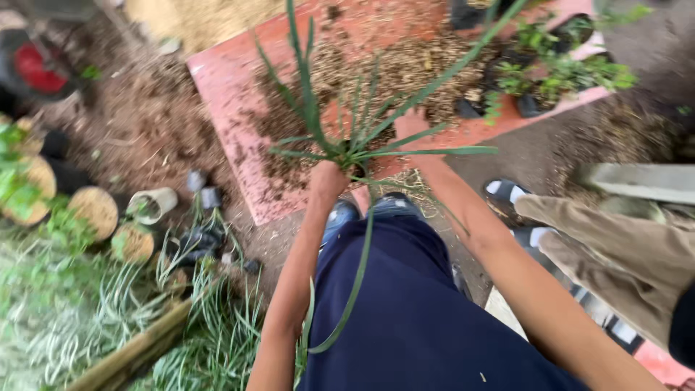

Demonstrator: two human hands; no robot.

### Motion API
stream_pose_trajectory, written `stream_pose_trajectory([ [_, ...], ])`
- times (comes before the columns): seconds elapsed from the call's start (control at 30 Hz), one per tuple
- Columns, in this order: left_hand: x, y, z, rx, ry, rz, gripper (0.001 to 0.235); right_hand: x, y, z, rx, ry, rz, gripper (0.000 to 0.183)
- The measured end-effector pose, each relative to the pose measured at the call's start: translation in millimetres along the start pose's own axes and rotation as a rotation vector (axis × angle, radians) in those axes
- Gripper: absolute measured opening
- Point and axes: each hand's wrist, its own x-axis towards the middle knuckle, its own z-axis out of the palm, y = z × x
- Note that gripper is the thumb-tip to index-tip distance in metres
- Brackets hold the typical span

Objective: The person holds a clump of long-leafed plants and places them into a black plastic nursery bag. They use their hands to scoop soil and wood chips from a nearby pile and fill the bag around the plant's roots, pressing the material down to secure the plant in place.

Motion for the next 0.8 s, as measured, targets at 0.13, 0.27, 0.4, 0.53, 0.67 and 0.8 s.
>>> stream_pose_trajectory([
  [0.13,4,4,3,0.026,0.030,0.006,0.028,21,29,13,-0.180,0.068,-0.250,0.036],
  [0.27,4,-1,13,-0.088,0.042,0.013,0.035,6,42,34,0.128,0.350,-0.450,0.030],
  [0.4,11,-1,24,-0.147,0.043,0.017,0.041,-23,51,55,0.799,0.203,0.030,0.041],
  [0.53,11,1,29,-0.106,0.029,-0.021,0.037,-66,53,82,1.341,-0.137,0.080,0.070],
  [0.67,12,9,20,-0.179,-0.062,-0.100,0.046,-116,12,79,1.580,-0.196,0.174,0.079],
  [0.8,14,9,15,-0.157,-0.172,-0.108,0.054,-107,-10,103,1.755,-0.303,0.269,0.045],
])
